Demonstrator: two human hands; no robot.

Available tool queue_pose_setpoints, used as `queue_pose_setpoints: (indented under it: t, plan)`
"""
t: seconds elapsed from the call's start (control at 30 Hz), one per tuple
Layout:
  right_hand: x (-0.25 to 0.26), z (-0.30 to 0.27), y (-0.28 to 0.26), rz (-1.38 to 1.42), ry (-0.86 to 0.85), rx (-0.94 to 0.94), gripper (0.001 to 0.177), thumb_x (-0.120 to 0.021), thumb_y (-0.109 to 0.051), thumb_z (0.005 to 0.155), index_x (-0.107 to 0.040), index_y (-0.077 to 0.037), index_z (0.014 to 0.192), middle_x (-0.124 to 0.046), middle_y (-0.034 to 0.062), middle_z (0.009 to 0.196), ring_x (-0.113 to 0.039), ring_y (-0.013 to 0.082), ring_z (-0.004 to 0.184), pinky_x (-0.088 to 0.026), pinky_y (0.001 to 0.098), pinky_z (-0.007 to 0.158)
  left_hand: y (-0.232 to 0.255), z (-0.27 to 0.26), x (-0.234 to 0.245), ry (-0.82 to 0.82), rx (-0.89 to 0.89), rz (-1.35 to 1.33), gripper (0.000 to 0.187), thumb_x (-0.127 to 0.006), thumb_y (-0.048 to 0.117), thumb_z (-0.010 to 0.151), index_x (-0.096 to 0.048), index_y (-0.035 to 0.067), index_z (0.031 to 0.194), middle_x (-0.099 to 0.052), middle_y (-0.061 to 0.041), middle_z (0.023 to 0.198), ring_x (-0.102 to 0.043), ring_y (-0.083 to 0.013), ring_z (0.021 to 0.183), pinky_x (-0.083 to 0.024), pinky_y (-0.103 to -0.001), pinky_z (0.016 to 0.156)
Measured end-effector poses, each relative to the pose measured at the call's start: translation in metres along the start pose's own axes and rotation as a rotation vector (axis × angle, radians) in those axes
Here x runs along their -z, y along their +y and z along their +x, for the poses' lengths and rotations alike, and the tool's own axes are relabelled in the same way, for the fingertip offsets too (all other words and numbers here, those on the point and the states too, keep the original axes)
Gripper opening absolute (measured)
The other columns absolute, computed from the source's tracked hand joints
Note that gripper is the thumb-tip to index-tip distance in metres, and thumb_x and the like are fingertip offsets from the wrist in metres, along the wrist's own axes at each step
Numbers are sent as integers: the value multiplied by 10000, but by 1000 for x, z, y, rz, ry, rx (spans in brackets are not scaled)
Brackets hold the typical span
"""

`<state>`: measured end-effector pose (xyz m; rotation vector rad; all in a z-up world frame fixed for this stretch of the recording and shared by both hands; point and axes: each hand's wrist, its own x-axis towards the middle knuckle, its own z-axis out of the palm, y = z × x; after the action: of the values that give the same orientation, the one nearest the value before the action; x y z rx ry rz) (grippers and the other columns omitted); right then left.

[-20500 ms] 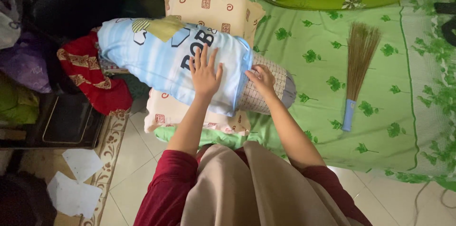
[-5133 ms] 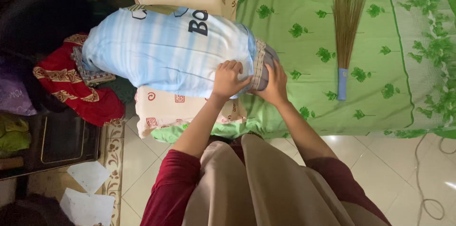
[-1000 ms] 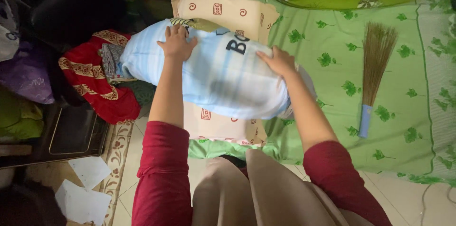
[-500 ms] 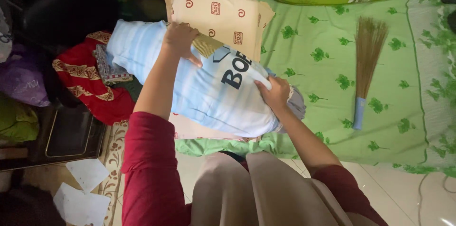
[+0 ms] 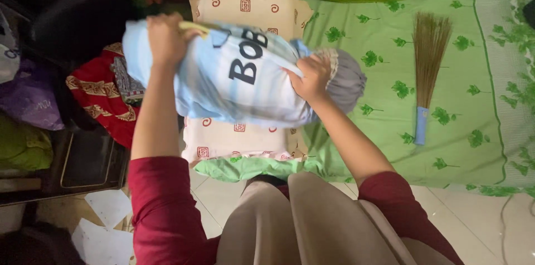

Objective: Putting a blue patterned cover on a bolster pillow on a bed.

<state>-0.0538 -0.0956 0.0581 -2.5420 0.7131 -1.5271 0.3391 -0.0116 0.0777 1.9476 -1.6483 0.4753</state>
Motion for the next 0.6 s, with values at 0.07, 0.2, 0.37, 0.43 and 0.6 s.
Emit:
queue_pose_setpoints:
  t: [0.07,0.2,0.37,0.43,0.6]
  plan:
    - [3,14,-3,-24,58,34,449,-858,-317,848,-520,-81,670,-511,95,659,-528,320,685,-355,456,691,-8,11,21,164,-86,40,556,-841,597,827,-648,79,891,-630,-129,884,-570,-346,875,-419,-466,873]
    - [20,35,-3,-138,184,315,376,-728,-350,841,-495,-121,653,-513,47,680,-516,279,713,-348,454,762,-15,14,52,533,-188,47,674,-680,691,766,-521,40,837,-525,-136,856,-509,-340,864,-404,-448,867]
    - [5,-11,15,-276,116,416,234,-665,-381,867,-573,-190,767,-573,-6,811,-565,202,804,-337,472,854,-1,-23,34,685,-65,-73,581,-436,627,961,-474,64,821,-478,-109,781,-488,-298,798,-393,-451,872]
    - [-16,-54,32,-311,12,395,202,-632,-406,866,-621,-206,838,-607,-5,882,-595,190,862,-337,492,891,23,-31,23,618,28,-129,516,-436,548,1048,-503,69,870,-502,-101,803,-504,-292,816,-395,-453,904]
    - [-32,-107,23,-179,-305,98,220,-699,-353,861,-668,-144,922,-639,17,903,-608,232,888,-389,483,843,95,-48,-45,-87,44,-143,538,-619,491,908,-612,154,1328,-549,-145,1391,-444,-394,1323,-249,-614,1115]
